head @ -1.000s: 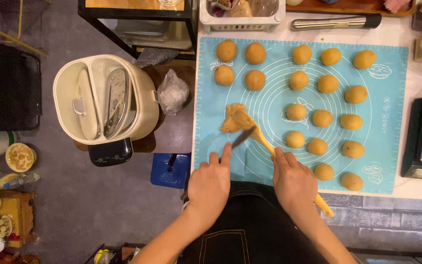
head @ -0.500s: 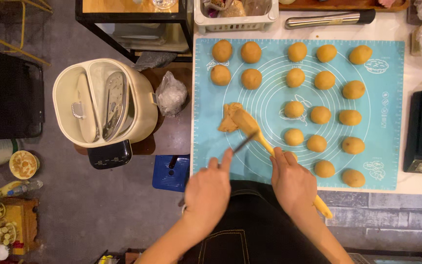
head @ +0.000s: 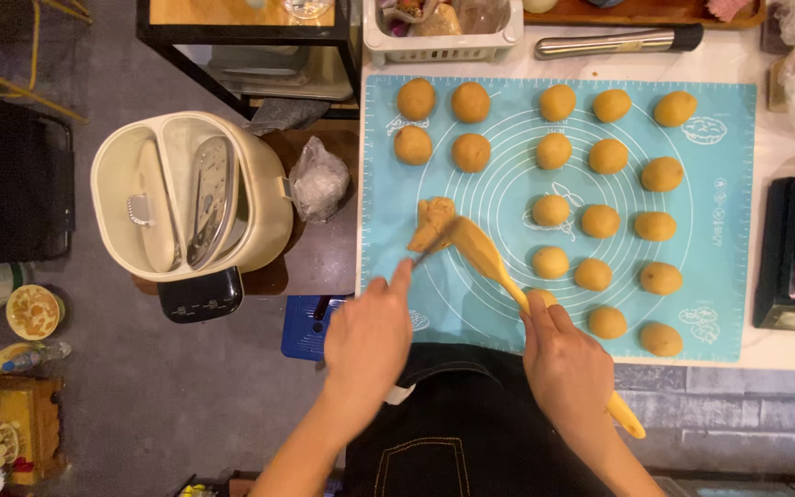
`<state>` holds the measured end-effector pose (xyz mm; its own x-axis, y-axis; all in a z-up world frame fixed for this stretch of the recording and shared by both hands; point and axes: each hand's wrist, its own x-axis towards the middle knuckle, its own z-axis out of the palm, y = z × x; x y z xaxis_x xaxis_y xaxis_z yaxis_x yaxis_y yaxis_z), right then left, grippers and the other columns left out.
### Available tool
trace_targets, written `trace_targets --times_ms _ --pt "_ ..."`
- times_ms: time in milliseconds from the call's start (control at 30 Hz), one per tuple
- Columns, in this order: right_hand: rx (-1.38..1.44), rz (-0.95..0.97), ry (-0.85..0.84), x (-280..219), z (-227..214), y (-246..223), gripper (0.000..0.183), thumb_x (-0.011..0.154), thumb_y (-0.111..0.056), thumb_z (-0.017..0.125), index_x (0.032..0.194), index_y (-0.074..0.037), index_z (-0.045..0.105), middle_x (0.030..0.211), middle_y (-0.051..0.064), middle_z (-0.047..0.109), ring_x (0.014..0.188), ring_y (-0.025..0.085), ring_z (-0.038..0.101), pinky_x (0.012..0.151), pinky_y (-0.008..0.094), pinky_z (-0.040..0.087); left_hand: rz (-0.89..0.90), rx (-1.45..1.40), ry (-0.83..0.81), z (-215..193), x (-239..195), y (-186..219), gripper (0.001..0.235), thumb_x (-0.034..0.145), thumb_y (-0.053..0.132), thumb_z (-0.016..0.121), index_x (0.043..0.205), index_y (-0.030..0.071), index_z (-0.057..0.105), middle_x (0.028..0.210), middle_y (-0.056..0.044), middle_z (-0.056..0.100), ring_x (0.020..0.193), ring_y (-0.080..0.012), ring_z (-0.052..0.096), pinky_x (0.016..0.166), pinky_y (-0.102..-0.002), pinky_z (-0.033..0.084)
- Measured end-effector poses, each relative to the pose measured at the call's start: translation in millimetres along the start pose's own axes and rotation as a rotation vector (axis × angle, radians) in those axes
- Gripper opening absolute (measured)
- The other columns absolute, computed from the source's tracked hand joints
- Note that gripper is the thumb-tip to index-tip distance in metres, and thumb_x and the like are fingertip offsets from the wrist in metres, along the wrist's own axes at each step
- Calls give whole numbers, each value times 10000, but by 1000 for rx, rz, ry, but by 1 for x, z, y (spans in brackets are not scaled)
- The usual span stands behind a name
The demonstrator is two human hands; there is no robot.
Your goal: The person portions a mass of dough into small balls using a spatula and a bench scraper on a silicone mat. They roll each portion into a ball by hand and place it on the mat. The person then weighs one portion on a digital scale and places it into a container.
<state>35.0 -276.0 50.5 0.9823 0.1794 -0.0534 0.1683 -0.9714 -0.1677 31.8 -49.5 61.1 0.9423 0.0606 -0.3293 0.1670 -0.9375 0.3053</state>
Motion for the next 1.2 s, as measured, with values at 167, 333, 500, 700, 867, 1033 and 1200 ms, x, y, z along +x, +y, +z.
trace_targets --times_ms 167,333,500,700,867,1033,1200 --pt "19 -37 2 2 3 -2 206 974 -225 635 1135 -100 662 876 69 670 593 323 651 505 429 503 81 7 -64 19 -20 12 608 850 47 583 1453 73 502 943 -170 678 673 -351 727 557 -444 593" --pt "20 -28 -40 -2 9 2 227 960 -249 647 1149 -126 674 858 65 680 587 327 651 508 438 505 8 -54 16 34 12 -5 589 848 50 570 1436 63 539 930 -190 692 710 -384 726 645 -462 596" --pt "95 53 78 -4 -3 31 241 971 -257 666 1178 -148 726 943 89 711 710 350 674 597 454 516 -166 -238 -161 45 47 -31 281 1012 254 532 1188 158 729 870 -231 715 866 -457 684 799 -552 543" --pt "110 261 89 -1 -22 76 275 1030 -271 705 1242 -102 752 904 139 701 755 363 673 645 435 491 -80 -434 -134 40 79 -46 253 935 241 565 1039 122 763 913 -230 712 914 -462 674 822 -550 526" --pt "254 349 168 1 -28 86 326 1048 -260 741 1277 -28 727 869 186 694 730 279 667 682 374 492 34 -75 -135 12 72 -42 241 898 163 560 967 61 767 996 -213 730 977 -420 696 862 -527 550" --pt "255 421 154 -7 -24 95 350 1055 -245 748 1320 -18 733 819 199 693 719 239 656 686 364 486 52 -87 -234 -11 86 -37 260 930 210 552 1024 113 773 1006 -215 723 968 -431 688 845 -541 546" --pt "290 384 137 -12 -16 100 379 1038 -235 735 1344 -12 717 917 221 698 743 236 675 689 363 500 -2 -9 -284 -17 89 -38 280 955 276 572 1008 108 789 988 -199 731 954 -421 694 825 -535 557"
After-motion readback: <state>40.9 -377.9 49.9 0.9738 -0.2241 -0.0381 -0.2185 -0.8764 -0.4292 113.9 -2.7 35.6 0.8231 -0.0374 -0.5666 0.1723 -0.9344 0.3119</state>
